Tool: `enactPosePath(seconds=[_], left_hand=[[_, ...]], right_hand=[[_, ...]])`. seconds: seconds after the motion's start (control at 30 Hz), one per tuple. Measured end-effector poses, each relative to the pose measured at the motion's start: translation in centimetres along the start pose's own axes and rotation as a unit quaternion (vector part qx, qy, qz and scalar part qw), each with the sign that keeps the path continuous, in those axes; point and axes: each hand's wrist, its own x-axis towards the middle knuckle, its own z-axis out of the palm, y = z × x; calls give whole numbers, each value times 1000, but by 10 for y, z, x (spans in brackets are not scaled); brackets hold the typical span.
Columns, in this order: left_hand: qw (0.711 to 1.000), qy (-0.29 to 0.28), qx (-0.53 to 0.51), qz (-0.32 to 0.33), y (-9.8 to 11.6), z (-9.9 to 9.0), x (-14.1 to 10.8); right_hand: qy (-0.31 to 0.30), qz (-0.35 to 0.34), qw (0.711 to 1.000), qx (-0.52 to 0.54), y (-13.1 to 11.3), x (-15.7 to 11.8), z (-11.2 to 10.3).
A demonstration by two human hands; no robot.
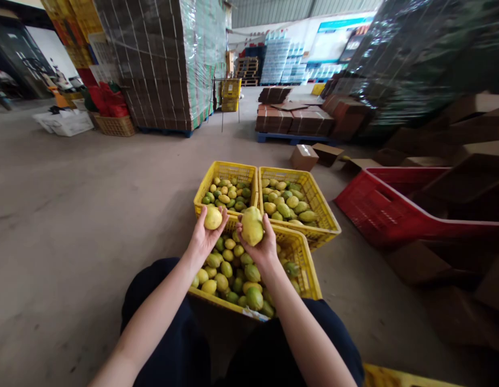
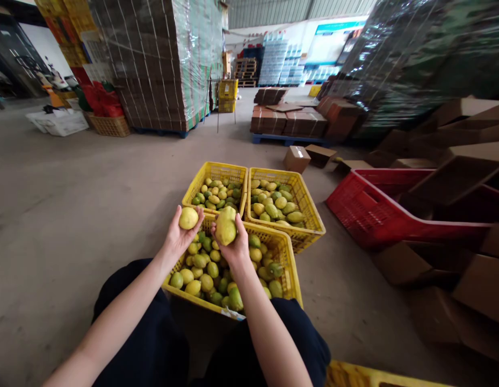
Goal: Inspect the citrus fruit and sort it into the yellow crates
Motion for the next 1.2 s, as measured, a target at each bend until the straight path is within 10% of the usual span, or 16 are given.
enactPosePath(seconds=[0.47,0.67,1.2], left_hand=[[997,-47,51,-41,9,-6,-9],[999,-31,13,9,8,-4,-11],[1000,-24,6,-2,11,-3,-11]], right_hand=[[-23,-22,999,6,10,5,-4],[55,-29,997,42,12,7,-11],[-12,-10,1000,15,8,6,-4]])
